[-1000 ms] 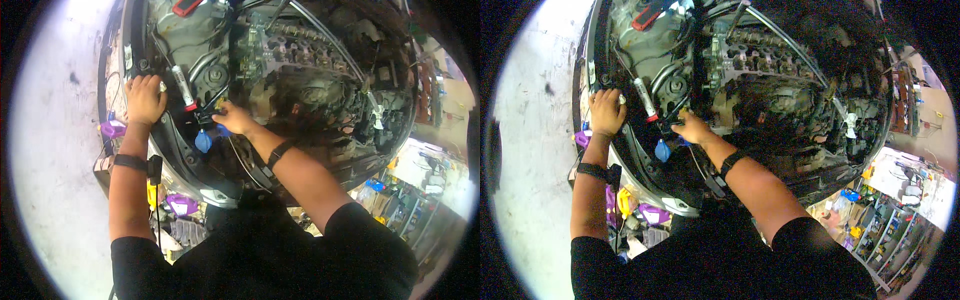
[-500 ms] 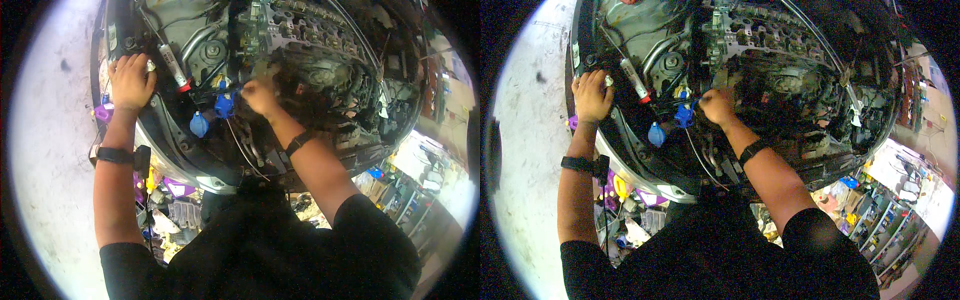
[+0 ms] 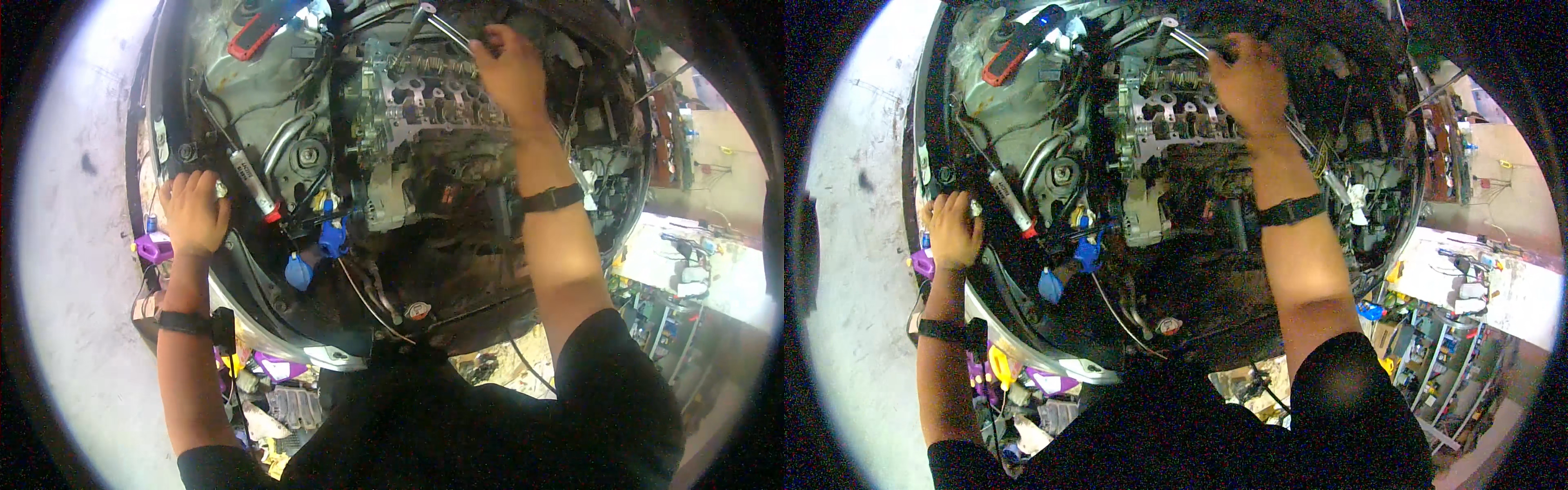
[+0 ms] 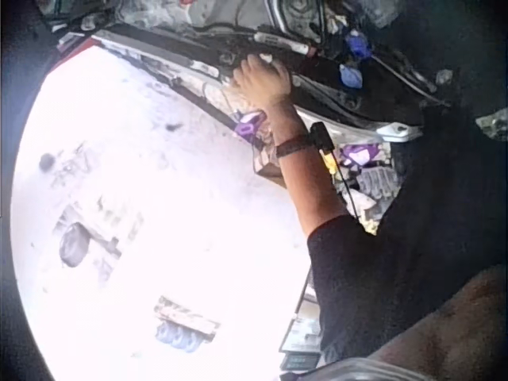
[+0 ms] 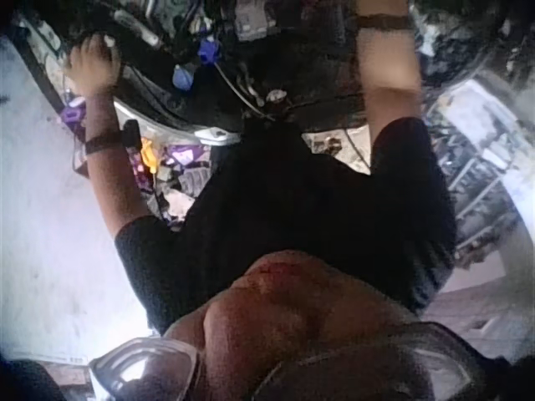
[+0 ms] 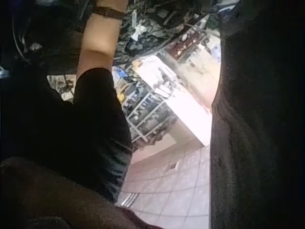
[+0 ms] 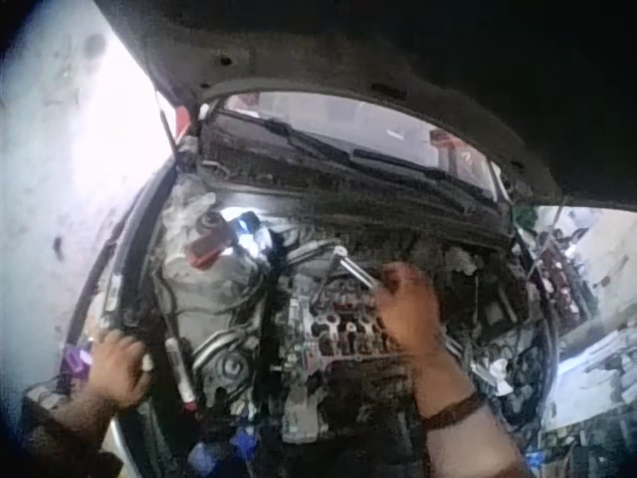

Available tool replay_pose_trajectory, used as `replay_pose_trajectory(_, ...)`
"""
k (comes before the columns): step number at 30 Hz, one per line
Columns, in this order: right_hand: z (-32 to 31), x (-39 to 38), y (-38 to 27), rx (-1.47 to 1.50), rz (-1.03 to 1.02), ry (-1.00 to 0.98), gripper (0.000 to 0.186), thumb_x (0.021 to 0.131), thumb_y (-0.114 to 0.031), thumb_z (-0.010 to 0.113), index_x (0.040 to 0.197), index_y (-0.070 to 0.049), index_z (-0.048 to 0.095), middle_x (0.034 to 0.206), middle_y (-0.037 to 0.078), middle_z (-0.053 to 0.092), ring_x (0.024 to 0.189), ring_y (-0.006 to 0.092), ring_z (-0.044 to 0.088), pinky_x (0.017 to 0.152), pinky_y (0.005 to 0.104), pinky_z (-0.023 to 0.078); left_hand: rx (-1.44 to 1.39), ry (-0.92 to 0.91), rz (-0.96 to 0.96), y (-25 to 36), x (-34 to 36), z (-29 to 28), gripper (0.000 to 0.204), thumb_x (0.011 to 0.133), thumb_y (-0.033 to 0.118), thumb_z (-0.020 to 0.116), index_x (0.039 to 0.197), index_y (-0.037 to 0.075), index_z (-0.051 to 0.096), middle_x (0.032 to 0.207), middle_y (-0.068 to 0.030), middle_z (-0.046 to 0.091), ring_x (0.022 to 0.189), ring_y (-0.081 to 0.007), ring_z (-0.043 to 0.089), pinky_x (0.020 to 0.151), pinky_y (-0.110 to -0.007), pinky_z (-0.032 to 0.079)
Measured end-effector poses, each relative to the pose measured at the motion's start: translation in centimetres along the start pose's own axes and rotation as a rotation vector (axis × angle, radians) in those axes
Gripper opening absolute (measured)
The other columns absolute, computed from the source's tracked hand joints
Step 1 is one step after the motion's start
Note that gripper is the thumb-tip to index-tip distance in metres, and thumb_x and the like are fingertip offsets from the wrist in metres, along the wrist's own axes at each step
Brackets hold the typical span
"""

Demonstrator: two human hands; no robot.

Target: Using a torque wrench to tighten bolts on a car engine head.

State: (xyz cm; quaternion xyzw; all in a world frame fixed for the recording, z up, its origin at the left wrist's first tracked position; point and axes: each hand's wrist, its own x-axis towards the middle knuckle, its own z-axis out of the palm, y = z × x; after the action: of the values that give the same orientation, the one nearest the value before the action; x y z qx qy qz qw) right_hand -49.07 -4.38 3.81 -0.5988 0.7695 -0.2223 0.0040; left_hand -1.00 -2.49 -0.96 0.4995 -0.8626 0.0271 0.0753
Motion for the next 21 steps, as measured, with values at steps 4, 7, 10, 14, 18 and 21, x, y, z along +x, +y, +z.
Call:
replay_pose_trajectory(4,-0.1,1.6,4.6,-0.064,0.180,-0.433,0.051,0.089,-0.054,0.056,0.104,-0.006,0.066,0.096,0.017,0.069,0.091,0.0357,0.065,0.079,0.0437,0.051,-0.005,-0.113,-0.037,0.3,0.2,-0.6,0.041,0.074,0.019,0.063,0.112,0.005,0.055,0.106,-0.0133,0.058,0.105,-0.0332,0.049,0.100,-0.048,0.030)
replay_pose_trajectory(7,0.0,2.4,6.0,0.039,0.060,-0.516,0.048,0.094,-0.049,0.052,0.095,-0.003,0.065,0.081,0.012,0.064,0.077,0.0252,0.060,0.070,0.0383,0.047,-0.028,-0.119,-0.045,0.3,0.4,-0.7,0.040,0.074,0.019,0.063,0.110,0.005,0.055,0.104,-0.0131,0.058,0.104,-0.0332,0.049,0.100,-0.048,0.030)
replay_pose_trajectory(10,-0.4,3.9,5.6,0.016,-0.086,-0.476,0.048,0.096,-0.048,0.050,0.091,-0.003,0.065,0.073,0.009,0.060,0.068,0.0199,0.054,0.067,0.0350,0.044,-0.003,-0.198,-0.084,0.2,0.4,-0.9,0.040,0.073,0.018,0.063,0.110,0.005,0.055,0.105,-0.0131,0.058,0.105,-0.0333,0.049,0.100,-0.049,0.030)
replay_pose_trajectory(14,-0.4,4.4,4.6,-0.053,-0.082,-0.448,0.053,0.097,-0.051,0.046,0.092,-0.002,0.065,0.080,0.015,0.064,0.076,0.0315,0.060,0.072,0.0418,0.047,0.009,-0.086,-0.031,0.1,0.2,-0.4,0.037,0.074,0.019,0.062,0.108,0.005,0.055,0.105,-0.0134,0.058,0.105,-0.0337,0.049,0.099,-0.048,0.031)
replay_pose_trajectory(18,-3.2,4.3,3.3,-0.006,0.070,-0.480,0.057,0.097,-0.054,0.043,0.094,-0.002,0.066,0.083,0.016,0.067,0.076,0.0327,0.063,0.071,0.0440,0.048,0.002,-0.102,-0.029,0.2,0.2,-0.5,0.040,0.074,0.019,0.063,0.111,0.005,0.055,0.106,-0.0137,0.058,0.105,-0.0342,0.049,0.098,-0.048,0.031)
replay_pose_trajectory(21,-5.1,4.0,5.8,0.083,0.122,-0.397,0.058,0.096,-0.057,0.043,0.097,-0.003,0.066,0.080,0.013,0.066,0.071,0.0268,0.061,0.066,0.0421,0.047,-0.005,-0.112,-0.028,0.5,0.8,-0.3,0.043,0.074,0.018,0.063,0.113,0.004,0.055,0.106,-0.0136,0.058,0.105,-0.0341,0.049,0.099,-0.048,0.031)
